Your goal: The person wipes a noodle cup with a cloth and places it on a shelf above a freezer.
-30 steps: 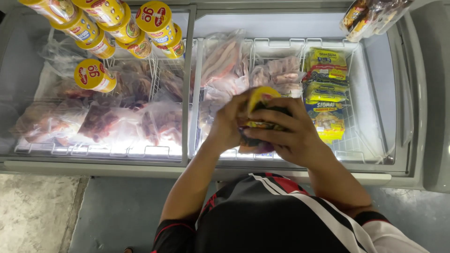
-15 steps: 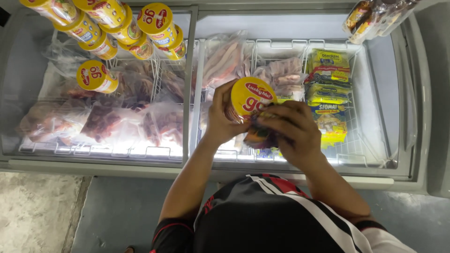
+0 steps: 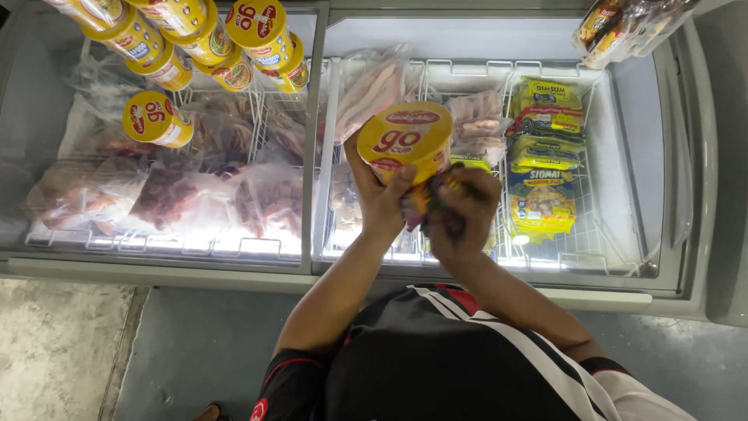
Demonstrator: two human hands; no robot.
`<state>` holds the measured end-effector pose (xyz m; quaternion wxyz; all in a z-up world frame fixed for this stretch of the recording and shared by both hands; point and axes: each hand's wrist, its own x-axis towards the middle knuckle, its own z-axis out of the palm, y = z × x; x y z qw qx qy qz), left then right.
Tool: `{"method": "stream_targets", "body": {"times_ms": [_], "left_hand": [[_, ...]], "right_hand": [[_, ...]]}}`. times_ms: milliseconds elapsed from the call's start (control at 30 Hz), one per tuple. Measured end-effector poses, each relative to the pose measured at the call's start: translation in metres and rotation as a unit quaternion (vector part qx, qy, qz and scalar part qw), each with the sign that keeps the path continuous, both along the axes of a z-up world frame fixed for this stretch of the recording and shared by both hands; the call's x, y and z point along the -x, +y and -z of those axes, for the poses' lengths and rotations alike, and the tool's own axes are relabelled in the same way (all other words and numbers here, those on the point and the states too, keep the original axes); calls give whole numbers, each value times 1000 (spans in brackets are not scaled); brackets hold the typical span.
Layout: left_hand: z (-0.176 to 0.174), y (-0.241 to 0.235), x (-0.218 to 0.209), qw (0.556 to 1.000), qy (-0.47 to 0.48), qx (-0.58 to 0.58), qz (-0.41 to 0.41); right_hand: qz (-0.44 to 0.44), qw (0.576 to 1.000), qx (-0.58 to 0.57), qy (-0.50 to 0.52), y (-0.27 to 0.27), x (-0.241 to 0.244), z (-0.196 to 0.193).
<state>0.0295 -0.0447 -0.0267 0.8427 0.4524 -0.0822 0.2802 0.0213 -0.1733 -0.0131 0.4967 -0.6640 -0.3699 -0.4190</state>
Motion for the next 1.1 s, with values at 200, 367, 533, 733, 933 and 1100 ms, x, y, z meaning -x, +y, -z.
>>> {"method": "stream_targets", "body": {"times_ms": [200, 367, 533, 733, 933, 1100], "left_hand": [[14, -7, 5, 991, -84, -23, 103], [-21, -5, 8, 958, -65, -278, -31], [-28, -17, 10, 973, 82, -209, -61], [-11, -2, 2, 999, -13, -42, 30], [-13, 2, 10, 978, -87, -44, 186], [-13, -6, 7, 987, -32, -150, 39]], "right_hand": [[-224, 849, -291, 381, -31, -63, 19], [-290, 743, -339, 500, -43, -82, 13], [-209, 878, -266, 338, -34, -61, 19], [34, 998, -55, 16, -21, -6, 2], [-165, 960, -166, 155, -25, -30, -1], [-238, 878, -228, 346, -20, -37, 16]]}}
